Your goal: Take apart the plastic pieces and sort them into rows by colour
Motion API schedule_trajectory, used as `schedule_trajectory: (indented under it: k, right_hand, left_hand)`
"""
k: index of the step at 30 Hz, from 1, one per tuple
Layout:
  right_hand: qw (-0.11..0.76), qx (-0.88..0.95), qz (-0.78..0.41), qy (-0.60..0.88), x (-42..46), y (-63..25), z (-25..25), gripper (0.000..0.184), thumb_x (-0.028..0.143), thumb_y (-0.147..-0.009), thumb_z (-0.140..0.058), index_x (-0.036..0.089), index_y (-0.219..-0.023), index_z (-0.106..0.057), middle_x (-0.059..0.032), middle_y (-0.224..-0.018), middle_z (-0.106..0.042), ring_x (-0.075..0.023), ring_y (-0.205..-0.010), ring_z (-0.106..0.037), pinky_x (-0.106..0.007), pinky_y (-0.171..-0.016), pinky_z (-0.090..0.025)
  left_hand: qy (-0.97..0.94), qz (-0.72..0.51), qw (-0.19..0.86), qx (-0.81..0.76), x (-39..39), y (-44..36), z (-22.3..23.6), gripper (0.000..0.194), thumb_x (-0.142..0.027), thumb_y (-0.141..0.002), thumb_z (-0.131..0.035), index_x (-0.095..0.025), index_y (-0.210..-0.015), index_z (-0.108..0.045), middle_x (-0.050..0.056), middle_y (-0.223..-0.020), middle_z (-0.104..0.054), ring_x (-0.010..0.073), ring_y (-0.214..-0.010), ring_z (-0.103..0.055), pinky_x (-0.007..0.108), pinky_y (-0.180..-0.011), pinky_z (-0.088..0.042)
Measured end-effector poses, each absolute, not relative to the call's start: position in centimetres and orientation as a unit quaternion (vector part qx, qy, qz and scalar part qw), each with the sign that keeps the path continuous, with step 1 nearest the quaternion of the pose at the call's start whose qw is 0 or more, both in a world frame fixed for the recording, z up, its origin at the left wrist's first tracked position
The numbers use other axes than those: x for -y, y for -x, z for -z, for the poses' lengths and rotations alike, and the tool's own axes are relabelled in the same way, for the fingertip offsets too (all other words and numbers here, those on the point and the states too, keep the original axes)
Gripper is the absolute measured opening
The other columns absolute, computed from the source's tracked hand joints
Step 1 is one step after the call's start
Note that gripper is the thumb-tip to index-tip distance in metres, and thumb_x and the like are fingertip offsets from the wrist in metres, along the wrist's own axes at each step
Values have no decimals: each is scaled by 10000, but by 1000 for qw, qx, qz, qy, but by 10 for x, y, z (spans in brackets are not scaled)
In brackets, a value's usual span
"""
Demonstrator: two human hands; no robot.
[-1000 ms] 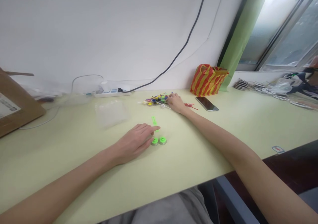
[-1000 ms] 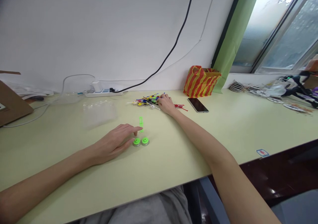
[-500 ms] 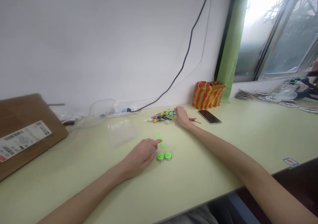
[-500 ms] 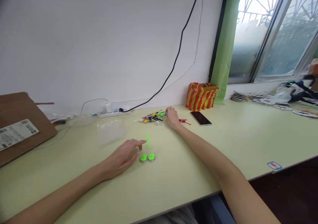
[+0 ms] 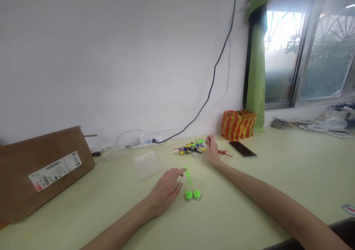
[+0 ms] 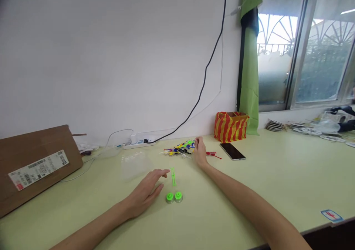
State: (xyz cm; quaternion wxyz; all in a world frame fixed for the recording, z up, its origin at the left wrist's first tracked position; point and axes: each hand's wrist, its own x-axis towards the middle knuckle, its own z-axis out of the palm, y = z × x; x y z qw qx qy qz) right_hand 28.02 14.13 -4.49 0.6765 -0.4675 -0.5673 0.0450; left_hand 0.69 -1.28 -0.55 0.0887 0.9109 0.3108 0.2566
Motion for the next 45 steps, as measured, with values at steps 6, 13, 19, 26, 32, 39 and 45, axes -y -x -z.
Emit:
schedule_trajectory:
  k: [6,13,19,26,32,39,45]
  right_hand:
    - [674,620,-107,387,-99,-239,32,231,462,-1012,-381,277,-891,-449,-24,-784,-512,-236,-729,-491,-356,-646,-419]
    - [569,720,-221,330,-3,-213,19,190,427,-990,-513,284,-872,-557,-41,-781,-585,-231,-726,-535,-366,-638,-438]
    - [563,713,-259,329,14,-212,17,159,357,-978,-564,253,-863,-599,-29,-813,-639,-194,-749,-578,-339,-698,-470]
    - [618,657,-319,289,9,-218,17,147,358,-953,-626,249,-927,-532,-15,-857,-604,-178,-822,-611,-337,-779,-513]
    - [541,700,-337,323,7,-217,19,221,436,-880,-727,238,-928,-642,-38,-926,-675,-181,-806,-612,-346,-759,-499]
    - [477,731,-368,321,6,-221,15,253,472,-883,-698,222,-898,-667,-33,-856,-675,-178,-780,-616,-325,-722,-496]
    - [432,708,-480,287,2,-230,6,295,435,-776,-818,207,-867,-654,-6,-753,-652,-140,-637,-579,-275,-591,-483]
  left_hand:
    - [-859,-360,95,-351,10,-7,17,404,-299,-1051,-414,-269,-1453,-388,120,-1353,-554,249,-1266,-528,506,-1110,-443]
    - [-834,-386,181,-349,5,-7,22,482,-417,-1054,-449,-287,-1504,-335,98,-1350,-564,229,-1254,-529,471,-1102,-436]
    - [-871,-321,207,-308,11,-14,13,382,-435,-1081,-314,-195,-1091,-612,79,-1034,-656,204,-955,-595,362,-907,-496]
    - [-841,-355,227,-340,6,-17,15,303,-407,-1060,-444,-217,-1246,-590,42,-1105,-691,172,-964,-622,314,-906,-480]
    - [-819,-386,211,-368,5,-16,15,232,-415,-966,-625,-216,-1085,-601,23,-1017,-661,170,-920,-596,306,-844,-491]
    - [-821,-394,207,-358,5,-15,15,226,-421,-974,-611,-212,-1059,-597,19,-986,-654,156,-867,-593,291,-812,-494]
    - [-847,-375,192,-324,7,-15,13,187,-358,-983,-586,-207,-1093,-595,7,-937,-652,144,-857,-608,264,-800,-489]
